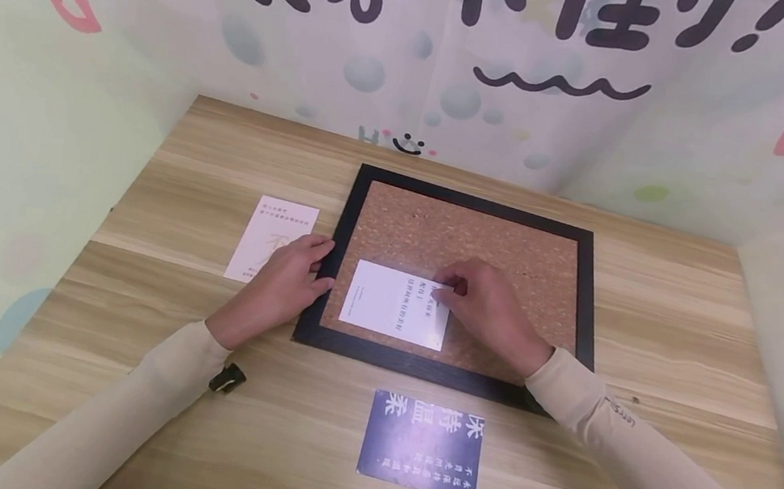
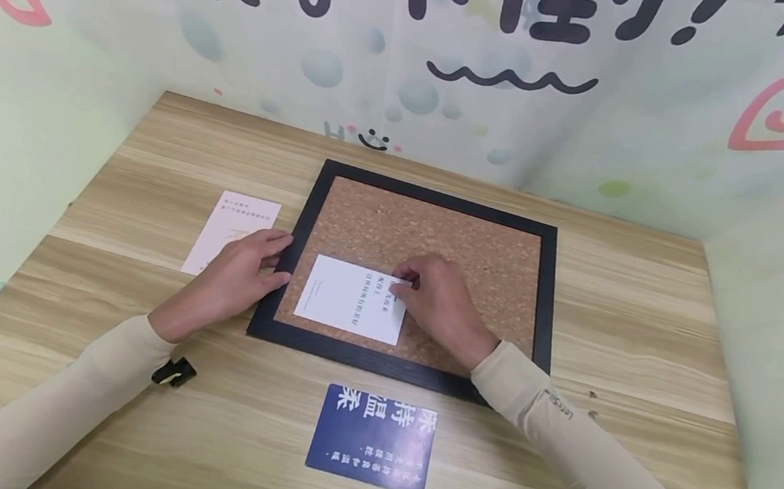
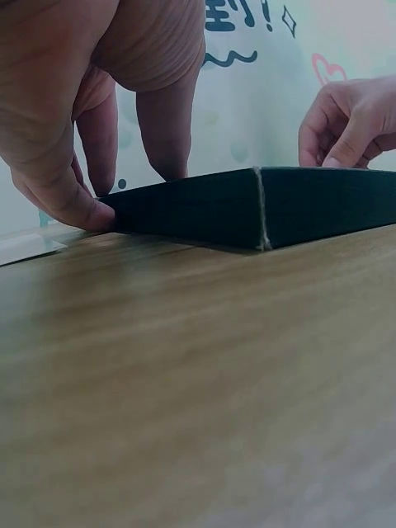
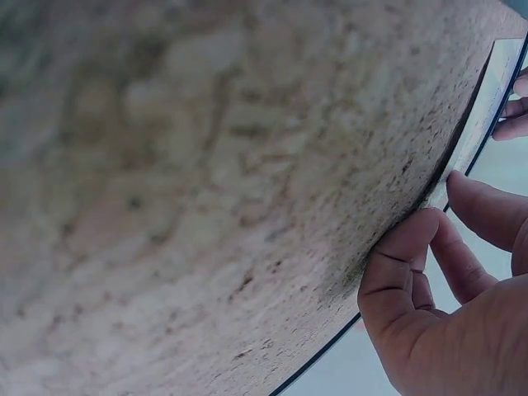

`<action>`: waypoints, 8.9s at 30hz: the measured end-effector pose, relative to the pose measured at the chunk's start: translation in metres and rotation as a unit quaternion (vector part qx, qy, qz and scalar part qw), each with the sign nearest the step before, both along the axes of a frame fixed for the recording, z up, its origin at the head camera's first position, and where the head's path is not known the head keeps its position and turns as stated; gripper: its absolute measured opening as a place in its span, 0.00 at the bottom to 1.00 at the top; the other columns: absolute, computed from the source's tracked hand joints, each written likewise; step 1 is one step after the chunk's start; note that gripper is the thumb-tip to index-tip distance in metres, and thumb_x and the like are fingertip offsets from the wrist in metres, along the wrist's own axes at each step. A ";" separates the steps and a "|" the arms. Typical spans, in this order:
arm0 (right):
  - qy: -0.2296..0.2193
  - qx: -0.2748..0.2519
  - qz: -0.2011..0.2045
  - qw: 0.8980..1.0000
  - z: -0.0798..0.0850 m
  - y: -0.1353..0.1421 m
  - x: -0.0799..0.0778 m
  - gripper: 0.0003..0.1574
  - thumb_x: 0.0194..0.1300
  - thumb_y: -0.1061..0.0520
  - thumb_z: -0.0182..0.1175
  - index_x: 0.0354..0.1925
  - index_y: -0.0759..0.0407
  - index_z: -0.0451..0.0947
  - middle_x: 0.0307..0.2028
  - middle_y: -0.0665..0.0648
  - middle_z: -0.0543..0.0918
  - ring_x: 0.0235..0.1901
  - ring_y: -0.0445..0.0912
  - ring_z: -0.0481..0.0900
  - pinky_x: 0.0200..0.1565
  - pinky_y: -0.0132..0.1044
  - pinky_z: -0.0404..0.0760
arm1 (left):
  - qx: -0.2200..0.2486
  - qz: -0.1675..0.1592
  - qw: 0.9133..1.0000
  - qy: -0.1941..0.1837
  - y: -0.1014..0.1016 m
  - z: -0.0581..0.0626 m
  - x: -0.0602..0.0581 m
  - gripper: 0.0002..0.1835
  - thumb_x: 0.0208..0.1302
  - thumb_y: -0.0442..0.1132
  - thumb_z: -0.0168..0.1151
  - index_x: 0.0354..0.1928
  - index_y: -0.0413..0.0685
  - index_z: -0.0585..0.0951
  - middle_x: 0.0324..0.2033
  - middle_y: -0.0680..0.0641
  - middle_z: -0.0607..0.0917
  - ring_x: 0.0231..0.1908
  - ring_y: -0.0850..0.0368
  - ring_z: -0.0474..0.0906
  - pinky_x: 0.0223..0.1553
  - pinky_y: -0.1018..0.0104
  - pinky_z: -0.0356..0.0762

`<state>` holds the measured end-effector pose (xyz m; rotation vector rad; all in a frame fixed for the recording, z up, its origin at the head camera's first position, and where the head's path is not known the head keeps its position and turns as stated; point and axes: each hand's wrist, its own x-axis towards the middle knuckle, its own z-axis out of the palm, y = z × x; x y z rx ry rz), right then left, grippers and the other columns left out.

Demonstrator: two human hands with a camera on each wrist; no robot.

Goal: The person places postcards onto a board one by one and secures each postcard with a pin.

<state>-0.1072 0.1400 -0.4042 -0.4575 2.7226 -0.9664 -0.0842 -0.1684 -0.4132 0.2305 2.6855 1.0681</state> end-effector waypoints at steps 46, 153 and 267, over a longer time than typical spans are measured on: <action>0.048 -0.018 -0.026 0.998 0.013 0.061 0.025 0.16 0.73 0.62 0.74 0.57 0.63 0.88 0.49 0.58 0.89 0.47 0.51 0.85 0.51 0.51 0.87 | -0.001 0.005 1.000 -0.007 0.001 0.002 0.000 0.32 0.77 0.30 0.66 0.77 0.23 0.69 0.77 0.27 0.69 0.66 0.33 0.82 0.62 0.47 0.84; 0.118 0.015 -0.209 0.971 0.013 0.197 0.091 0.18 0.72 0.60 0.75 0.57 0.66 0.89 0.45 0.67 0.91 0.38 0.15 0.74 0.40 0.13 0.74 | -0.017 -0.013 1.000 0.015 0.004 0.001 0.004 0.31 0.78 0.31 0.65 0.76 0.21 0.70 0.78 0.27 0.67 0.69 0.31 0.78 0.61 0.44 0.84; 0.156 0.075 -0.176 0.969 -0.020 0.228 0.151 0.13 0.57 0.72 0.81 0.37 0.57 0.92 0.39 0.60 0.89 0.37 0.21 0.74 0.38 0.14 0.73 | -0.026 -0.020 0.999 0.027 0.007 0.000 0.003 0.30 0.78 0.30 0.66 0.75 0.22 0.71 0.77 0.27 0.69 0.69 0.32 0.77 0.63 0.43 0.84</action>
